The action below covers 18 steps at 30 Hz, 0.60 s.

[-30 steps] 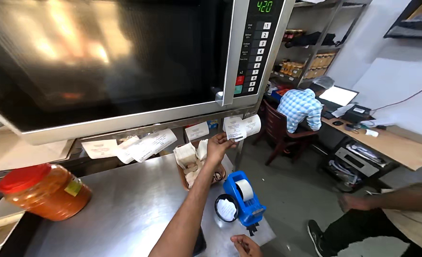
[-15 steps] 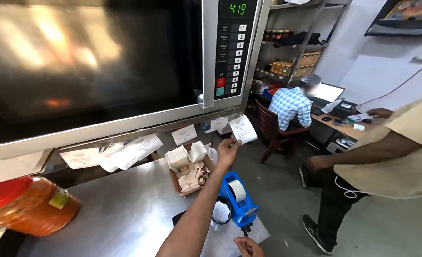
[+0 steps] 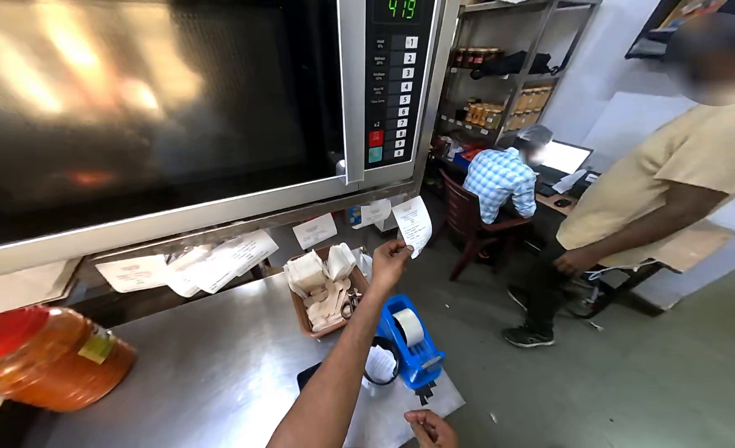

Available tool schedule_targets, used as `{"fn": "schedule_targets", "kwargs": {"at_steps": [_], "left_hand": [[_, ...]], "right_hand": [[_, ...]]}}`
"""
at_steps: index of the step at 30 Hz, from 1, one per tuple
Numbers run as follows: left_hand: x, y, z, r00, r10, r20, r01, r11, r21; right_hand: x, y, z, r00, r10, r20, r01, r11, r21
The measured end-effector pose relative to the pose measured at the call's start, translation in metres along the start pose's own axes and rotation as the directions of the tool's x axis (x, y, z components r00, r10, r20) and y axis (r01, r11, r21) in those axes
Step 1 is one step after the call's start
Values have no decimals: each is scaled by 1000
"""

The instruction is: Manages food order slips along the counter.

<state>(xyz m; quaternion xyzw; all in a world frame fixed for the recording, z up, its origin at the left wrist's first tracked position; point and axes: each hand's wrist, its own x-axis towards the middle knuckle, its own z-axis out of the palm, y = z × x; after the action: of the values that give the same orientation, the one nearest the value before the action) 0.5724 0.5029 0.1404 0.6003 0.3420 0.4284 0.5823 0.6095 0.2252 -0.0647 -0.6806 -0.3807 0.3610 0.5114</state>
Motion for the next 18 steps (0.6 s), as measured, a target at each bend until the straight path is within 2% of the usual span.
{"fn": "schedule_targets", "kwargs": {"at_steps": [18], "left_hand": [[4, -5, 3, 1000, -8, -14, 7, 998, -59]], "right_hand": [[-3, 1, -8, 1000, 23, 17, -23, 1000, 6]]}}
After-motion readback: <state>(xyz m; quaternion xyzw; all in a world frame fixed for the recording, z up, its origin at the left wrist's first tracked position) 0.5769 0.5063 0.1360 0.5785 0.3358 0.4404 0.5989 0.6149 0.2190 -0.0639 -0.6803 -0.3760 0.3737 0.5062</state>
